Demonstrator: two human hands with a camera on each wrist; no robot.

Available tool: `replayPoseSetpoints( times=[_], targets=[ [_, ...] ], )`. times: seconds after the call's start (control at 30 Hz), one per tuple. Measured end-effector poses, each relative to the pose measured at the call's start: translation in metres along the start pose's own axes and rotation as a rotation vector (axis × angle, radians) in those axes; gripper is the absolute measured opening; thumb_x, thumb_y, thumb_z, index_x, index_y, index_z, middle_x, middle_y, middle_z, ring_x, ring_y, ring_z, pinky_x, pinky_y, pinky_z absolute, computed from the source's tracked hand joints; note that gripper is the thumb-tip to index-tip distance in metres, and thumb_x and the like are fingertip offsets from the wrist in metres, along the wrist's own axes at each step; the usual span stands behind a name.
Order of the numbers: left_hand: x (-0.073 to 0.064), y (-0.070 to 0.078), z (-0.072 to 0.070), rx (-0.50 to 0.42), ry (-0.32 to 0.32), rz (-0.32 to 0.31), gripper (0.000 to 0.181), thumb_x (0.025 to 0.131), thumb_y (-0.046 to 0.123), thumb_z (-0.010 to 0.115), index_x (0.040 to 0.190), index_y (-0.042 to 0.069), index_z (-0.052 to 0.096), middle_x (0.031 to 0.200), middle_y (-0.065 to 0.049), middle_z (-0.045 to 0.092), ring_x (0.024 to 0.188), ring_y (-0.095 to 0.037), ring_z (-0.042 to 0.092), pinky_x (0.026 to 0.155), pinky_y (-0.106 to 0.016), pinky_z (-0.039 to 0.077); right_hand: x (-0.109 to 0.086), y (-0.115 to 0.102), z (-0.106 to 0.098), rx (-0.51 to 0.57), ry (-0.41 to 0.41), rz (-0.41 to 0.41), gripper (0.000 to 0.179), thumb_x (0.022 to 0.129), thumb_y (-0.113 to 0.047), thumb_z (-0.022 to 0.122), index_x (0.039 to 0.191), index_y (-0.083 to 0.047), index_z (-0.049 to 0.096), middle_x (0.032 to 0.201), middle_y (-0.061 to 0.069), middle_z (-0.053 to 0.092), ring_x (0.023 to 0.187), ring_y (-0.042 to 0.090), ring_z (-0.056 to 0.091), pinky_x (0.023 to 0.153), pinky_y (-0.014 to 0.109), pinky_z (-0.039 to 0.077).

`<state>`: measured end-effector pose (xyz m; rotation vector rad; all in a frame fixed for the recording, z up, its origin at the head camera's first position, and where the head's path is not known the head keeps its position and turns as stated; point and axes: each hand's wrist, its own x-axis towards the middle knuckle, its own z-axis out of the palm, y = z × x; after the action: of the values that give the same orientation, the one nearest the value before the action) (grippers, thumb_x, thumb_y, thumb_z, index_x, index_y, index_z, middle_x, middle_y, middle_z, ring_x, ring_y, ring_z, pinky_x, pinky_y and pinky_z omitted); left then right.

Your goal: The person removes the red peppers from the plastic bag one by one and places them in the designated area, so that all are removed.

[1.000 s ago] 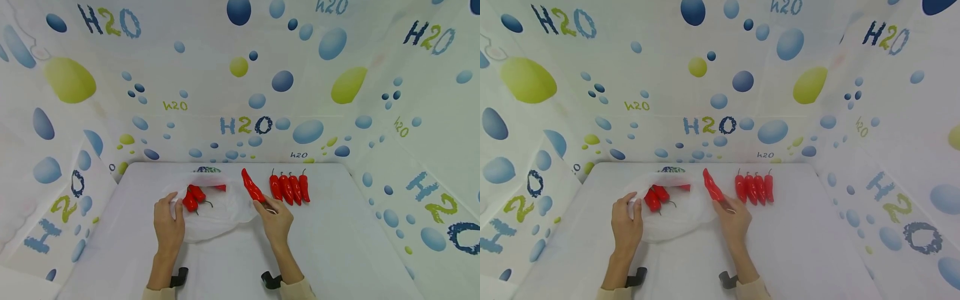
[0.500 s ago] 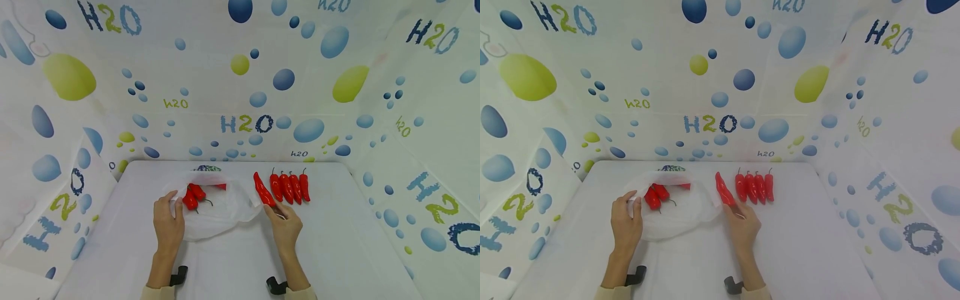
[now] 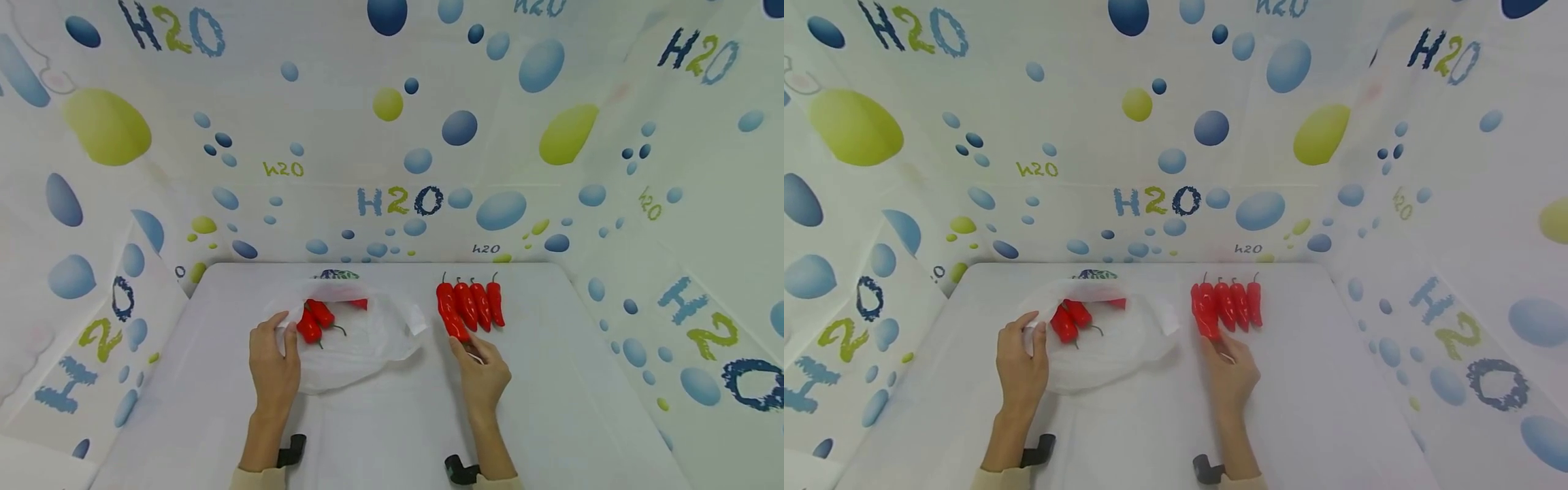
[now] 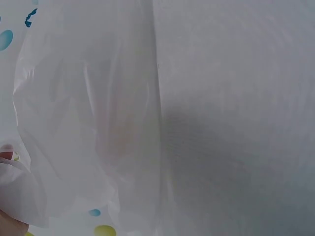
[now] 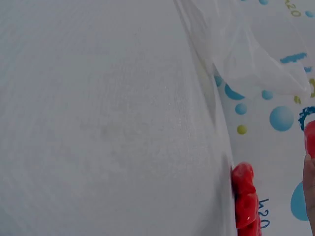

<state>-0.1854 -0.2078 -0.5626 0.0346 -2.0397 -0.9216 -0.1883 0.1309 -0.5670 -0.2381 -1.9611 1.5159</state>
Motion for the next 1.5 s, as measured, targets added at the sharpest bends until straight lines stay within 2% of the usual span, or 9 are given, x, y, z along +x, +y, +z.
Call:
replayPoseSetpoints(
  times=[0.23, 0.53, 0.77, 0.97, 1.07, 1.2, 1.37, 1.5],
  targets=[
    [0.003, 0.002, -0.001, -0.003, -0.004, 0.008, 0.032, 0.104, 0.011, 0.064, 0.133, -0.002, 0.062, 0.113, -0.022, 0.066, 0.103, -0.036, 0.056, 0.087, -0.031, 0.041, 0.004, 0.009, -0.007, 0.041, 0.046, 0.018, 0.037, 0.081, -0.021, 0.092, 0.115, -0.011, 0.082, 0.102, 0.01, 0.078, 0.086, 0.021, 0.073, 0.072, 0.012, 0.055],
    [0.002, 0.005, -0.001, 0.007, -0.007, -0.003, 0.031, 0.103, 0.011, 0.064, 0.132, -0.002, 0.063, 0.111, -0.022, 0.065, 0.102, -0.036, 0.056, 0.086, -0.035, 0.041, 0.008, 0.014, -0.022, -0.033, 0.103, 0.047, 0.036, 0.081, -0.019, 0.092, 0.114, -0.007, 0.081, 0.099, 0.011, 0.078, 0.081, 0.007, 0.07, 0.071, 0.01, 0.053],
    [0.002, 0.006, 0.0, 0.006, -0.013, -0.003, 0.031, 0.104, 0.012, 0.064, 0.132, -0.001, 0.062, 0.112, -0.022, 0.065, 0.103, -0.036, 0.056, 0.087, -0.034, 0.041, 0.013, 0.021, -0.032, -0.123, 0.134, 0.09, 0.038, 0.084, -0.026, 0.09, 0.116, -0.009, 0.081, 0.099, 0.011, 0.078, 0.082, 0.007, 0.067, 0.066, 0.009, 0.049],
    [0.003, 0.006, 0.002, 0.008, -0.011, -0.01, 0.031, 0.103, 0.012, 0.064, 0.133, 0.0, 0.063, 0.112, -0.021, 0.065, 0.104, -0.035, 0.056, 0.088, -0.033, 0.042, 0.016, 0.03, -0.04, -0.129, 0.175, 0.11, 0.038, 0.081, -0.023, 0.093, 0.112, -0.005, 0.081, 0.098, 0.015, 0.079, 0.076, 0.003, 0.068, 0.065, 0.009, 0.049],
    [0.003, 0.006, 0.002, 0.006, -0.011, -0.011, 0.031, 0.103, 0.011, 0.064, 0.133, 0.0, 0.063, 0.113, -0.02, 0.066, 0.105, -0.035, 0.057, 0.088, -0.032, 0.042, 0.017, 0.034, -0.044, -0.15, 0.179, 0.116, 0.037, 0.081, -0.023, 0.092, 0.112, -0.006, 0.082, 0.097, 0.013, 0.079, 0.074, -0.002, 0.066, 0.065, 0.009, 0.049],
    [0.003, 0.007, 0.003, 0.003, -0.011, -0.01, 0.032, 0.103, 0.01, 0.065, 0.133, 0.0, 0.063, 0.113, -0.021, 0.066, 0.104, -0.035, 0.057, 0.088, -0.031, 0.042, 0.017, 0.04, -0.05, -0.171, 0.182, 0.164, 0.038, 0.083, -0.027, 0.091, 0.114, -0.008, 0.082, 0.098, 0.013, 0.08, 0.073, -0.006, 0.064, 0.066, 0.01, 0.049],
    [0.003, 0.008, 0.003, 0.006, -0.016, -0.015, 0.032, 0.103, 0.011, 0.064, 0.133, -0.001, 0.062, 0.114, -0.021, 0.065, 0.104, -0.035, 0.056, 0.088, -0.03, 0.041, 0.018, 0.046, -0.056, -0.206, 0.184, 0.229, 0.04, 0.086, -0.031, 0.088, 0.118, -0.008, 0.08, 0.101, 0.013, 0.08, 0.076, -0.001, 0.063, 0.066, 0.013, 0.046],
    [0.003, 0.007, 0.003, 0.011, -0.013, -0.017, 0.032, 0.104, 0.012, 0.064, 0.133, 0.0, 0.062, 0.115, -0.021, 0.065, 0.105, -0.035, 0.056, 0.088, -0.029, 0.041, 0.019, 0.05, -0.058, -0.228, 0.163, 0.256, 0.041, 0.089, -0.032, 0.085, 0.122, -0.008, 0.078, 0.106, 0.011, 0.079, 0.081, -0.001, 0.062, 0.066, 0.011, 0.046]
  ],
)
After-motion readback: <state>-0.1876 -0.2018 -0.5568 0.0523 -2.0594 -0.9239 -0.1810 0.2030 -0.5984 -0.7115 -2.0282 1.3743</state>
